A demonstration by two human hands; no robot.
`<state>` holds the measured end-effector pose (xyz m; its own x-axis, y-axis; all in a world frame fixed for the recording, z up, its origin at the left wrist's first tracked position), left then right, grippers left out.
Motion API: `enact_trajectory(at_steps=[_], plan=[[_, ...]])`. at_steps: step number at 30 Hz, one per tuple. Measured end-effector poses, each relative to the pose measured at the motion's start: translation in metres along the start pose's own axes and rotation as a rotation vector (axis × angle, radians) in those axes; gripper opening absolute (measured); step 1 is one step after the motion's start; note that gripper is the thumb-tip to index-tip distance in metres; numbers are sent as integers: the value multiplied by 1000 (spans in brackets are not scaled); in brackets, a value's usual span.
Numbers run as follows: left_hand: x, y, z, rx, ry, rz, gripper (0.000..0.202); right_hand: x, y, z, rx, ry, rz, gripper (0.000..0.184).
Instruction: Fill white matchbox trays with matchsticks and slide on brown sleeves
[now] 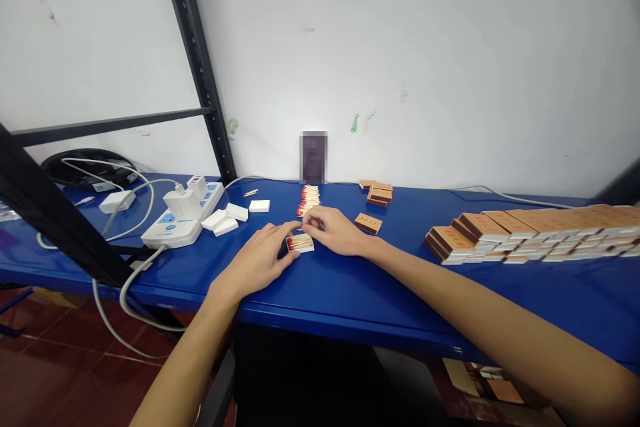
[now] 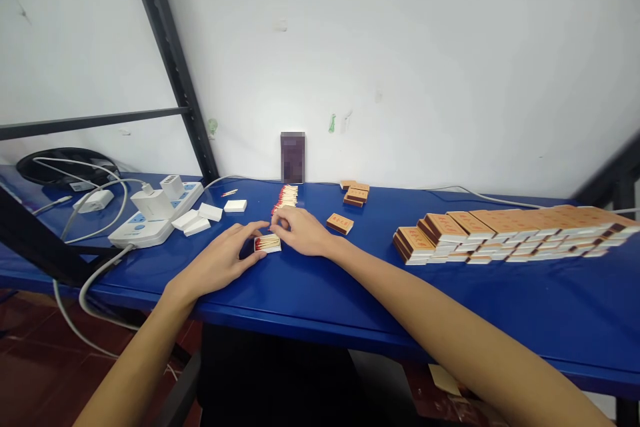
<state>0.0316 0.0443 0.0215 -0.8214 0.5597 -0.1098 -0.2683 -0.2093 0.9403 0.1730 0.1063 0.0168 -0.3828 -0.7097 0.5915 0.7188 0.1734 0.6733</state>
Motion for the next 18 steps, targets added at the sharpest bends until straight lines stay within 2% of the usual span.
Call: enact_trajectory(at_steps=[3,7,13,18], plan=[[-1,0,0,-5,-24,13,36,-16,6,1,-65,-84,-97,10],[-1,0,1,-7,-38,9,28,-29,4,2,-7,-144,-172,8],[-2,1,0,-14,-32,22,32,-24,-1,1,76,-69,-92,11],[2,-1,0,3,8,52,42,-17,-1,-1,130,-24,-123,10]])
Point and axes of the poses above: each hand's wrist, its own z-axis towards the middle knuckle, its own y-axis out of the back of the hand, x = y × z, the point moved 6 cm from there along z, towards the middle knuckle, and after that the axes turned 11 degrees about z, right-handed, at the moved point
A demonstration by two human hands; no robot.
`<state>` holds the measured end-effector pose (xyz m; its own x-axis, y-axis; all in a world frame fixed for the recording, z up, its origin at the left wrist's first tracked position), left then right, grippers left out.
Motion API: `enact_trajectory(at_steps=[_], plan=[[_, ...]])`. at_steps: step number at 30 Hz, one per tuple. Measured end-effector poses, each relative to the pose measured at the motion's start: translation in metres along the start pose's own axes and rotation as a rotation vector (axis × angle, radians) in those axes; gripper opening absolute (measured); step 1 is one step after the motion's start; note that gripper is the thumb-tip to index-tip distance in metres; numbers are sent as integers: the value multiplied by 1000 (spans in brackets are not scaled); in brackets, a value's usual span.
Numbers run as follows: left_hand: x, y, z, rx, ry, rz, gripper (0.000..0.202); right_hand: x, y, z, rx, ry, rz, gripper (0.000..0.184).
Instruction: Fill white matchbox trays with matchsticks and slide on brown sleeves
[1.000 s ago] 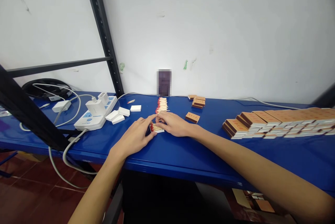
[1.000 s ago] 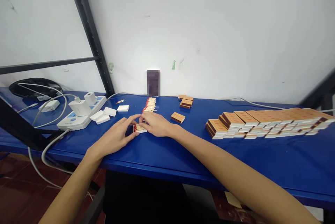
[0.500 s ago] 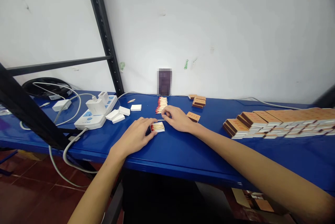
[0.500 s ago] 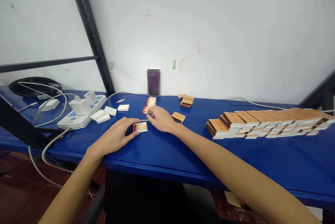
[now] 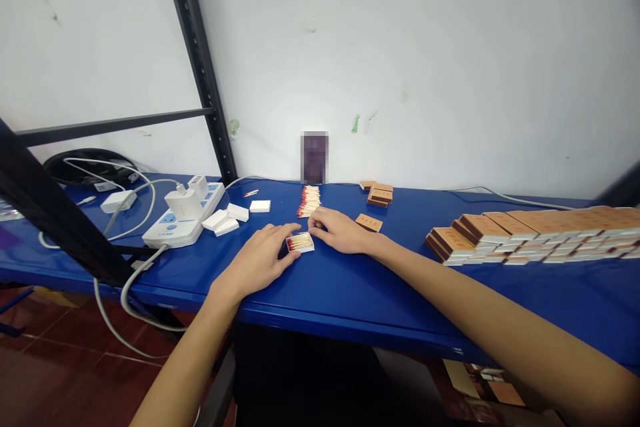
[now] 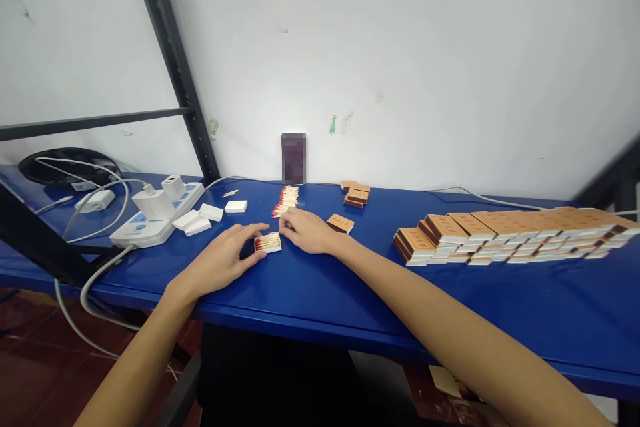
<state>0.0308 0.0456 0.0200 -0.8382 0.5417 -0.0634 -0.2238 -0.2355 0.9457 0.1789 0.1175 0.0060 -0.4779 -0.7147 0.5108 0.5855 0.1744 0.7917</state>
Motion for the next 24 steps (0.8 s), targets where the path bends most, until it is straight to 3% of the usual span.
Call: enact_trajectory(at_steps=[4,7,10,13,18,24], plan=[[3,-2,0,16,37,-3,51,10,4,-1,-56,27,44,11],[4,-2,0,-1,50,-20,55,19,-1,-2,-15,57,109,12],[1,-1,1,-5,14,-27,40,24,-8,-2,35,50,158,14],[-2,0,1,-1,-29,6,26,18,-4,1,-62,-19,167,18],[-2,0,2,-3,-39,27,24,-7,12,3,-237,-202,-47,14],[-2,-1,1,-4,-35,20,24,-17,6,6,-159,-176,-237,18]])
Point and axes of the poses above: each hand's wrist, its own z-axis towards the middle knuckle, its own y-axis out of the back of the hand, x = y × z, the point moved 6 cm from there along z, towards the middle knuckle, and after that the axes turned 11 degrees about z, right-handed, at the moved point
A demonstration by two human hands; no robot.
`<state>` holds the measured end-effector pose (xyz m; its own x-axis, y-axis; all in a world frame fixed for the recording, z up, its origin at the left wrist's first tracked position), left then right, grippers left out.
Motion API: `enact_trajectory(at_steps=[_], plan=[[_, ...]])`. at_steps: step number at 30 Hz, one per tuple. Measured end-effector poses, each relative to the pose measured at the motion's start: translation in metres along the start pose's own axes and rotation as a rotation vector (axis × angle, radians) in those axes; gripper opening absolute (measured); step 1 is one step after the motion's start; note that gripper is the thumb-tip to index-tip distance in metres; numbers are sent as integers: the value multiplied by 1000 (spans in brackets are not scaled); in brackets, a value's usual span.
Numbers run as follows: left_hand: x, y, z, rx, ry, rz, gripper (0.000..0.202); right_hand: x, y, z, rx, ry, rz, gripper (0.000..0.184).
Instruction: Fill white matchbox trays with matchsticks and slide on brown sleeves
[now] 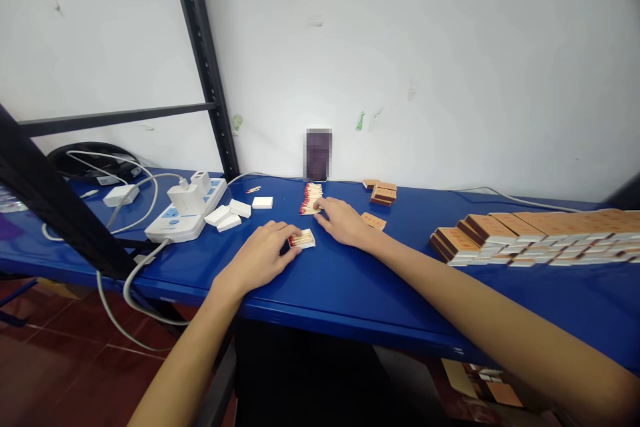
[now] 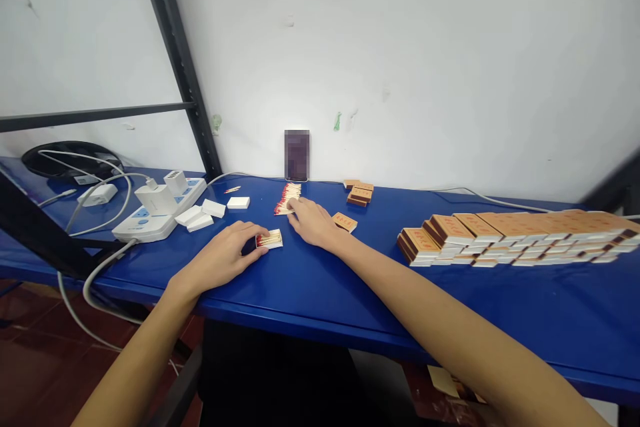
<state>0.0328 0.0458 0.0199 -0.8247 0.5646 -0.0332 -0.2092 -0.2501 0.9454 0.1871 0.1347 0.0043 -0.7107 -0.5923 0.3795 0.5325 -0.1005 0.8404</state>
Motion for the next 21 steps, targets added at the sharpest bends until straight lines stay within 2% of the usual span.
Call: enact_trajectory(at_steps=[15,21], plan=[[0,0,0,-19,-13,-5,24,5,-3,-1,42,98,10,13],[0,1,0,-15,-4,-14,24,7,-2,-2,50,88,5,16]])
Point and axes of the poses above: each hand's wrist, its own z-axis towards the middle knuckle, its own y-axis out of the back of the hand, x = y × z, the point moved 6 cm from there along z, towards the middle knuckle, and after that the axes turned 11 degrees about z, right-handed, at the moved point
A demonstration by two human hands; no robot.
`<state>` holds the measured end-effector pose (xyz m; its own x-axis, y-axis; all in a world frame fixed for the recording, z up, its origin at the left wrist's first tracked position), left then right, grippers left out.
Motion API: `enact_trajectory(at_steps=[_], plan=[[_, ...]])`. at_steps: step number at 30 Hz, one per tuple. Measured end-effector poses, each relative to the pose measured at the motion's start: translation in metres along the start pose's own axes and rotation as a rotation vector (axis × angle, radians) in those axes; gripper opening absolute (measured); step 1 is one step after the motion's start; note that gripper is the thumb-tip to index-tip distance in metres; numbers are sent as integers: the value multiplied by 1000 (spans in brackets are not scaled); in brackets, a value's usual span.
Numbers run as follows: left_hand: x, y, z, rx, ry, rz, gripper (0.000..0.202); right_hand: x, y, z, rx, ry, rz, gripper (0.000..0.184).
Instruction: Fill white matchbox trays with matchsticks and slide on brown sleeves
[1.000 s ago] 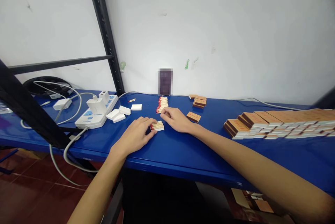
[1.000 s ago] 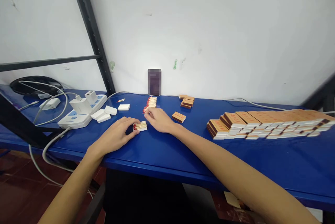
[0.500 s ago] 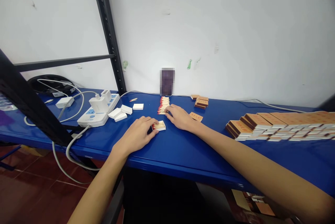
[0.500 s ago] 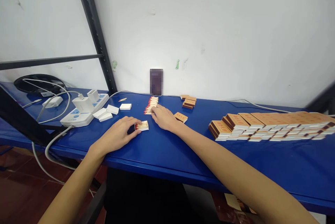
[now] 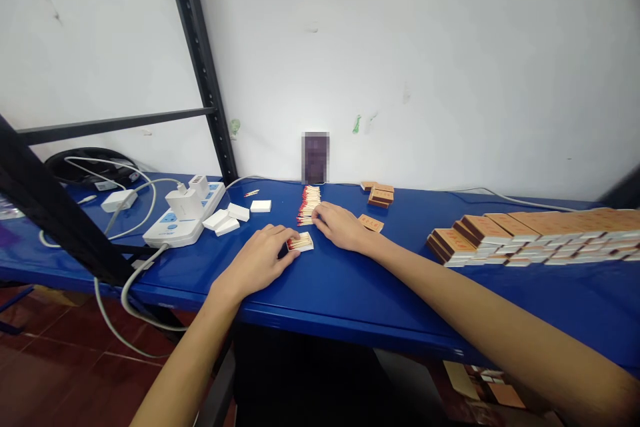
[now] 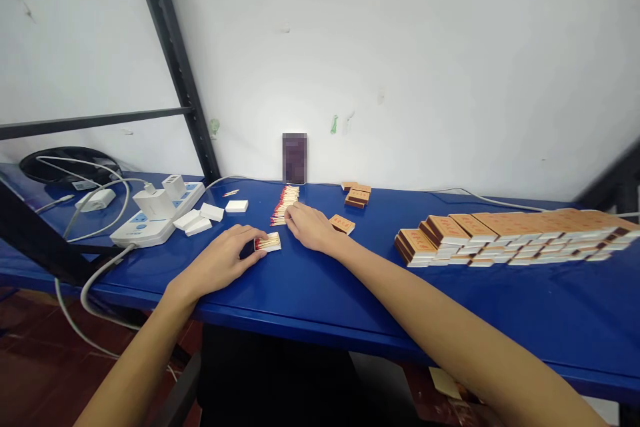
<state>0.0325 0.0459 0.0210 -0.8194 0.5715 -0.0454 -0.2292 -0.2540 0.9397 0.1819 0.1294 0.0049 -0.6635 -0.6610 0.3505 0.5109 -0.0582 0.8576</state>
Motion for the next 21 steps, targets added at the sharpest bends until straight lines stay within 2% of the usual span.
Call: enact_trajectory(at_steps=[13,21], plan=[[-1,0,1,35,6,-4,25,-5,0,-2,124,-87,112,12],[0,1,0,29,11,-21,29,-1,1,-5,102,-62,43,20]])
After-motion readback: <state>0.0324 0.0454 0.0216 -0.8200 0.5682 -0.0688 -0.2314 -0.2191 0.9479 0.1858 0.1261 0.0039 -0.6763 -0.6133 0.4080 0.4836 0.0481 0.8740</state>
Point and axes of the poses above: each hand's wrist, its own z-axis towards the middle knuckle, its own y-axis out of the back of the hand, x = y × z, the point moved 6 cm from there along z, towards the middle knuckle, and after that the axes turned 11 degrees about z, right-handed, at the moved point
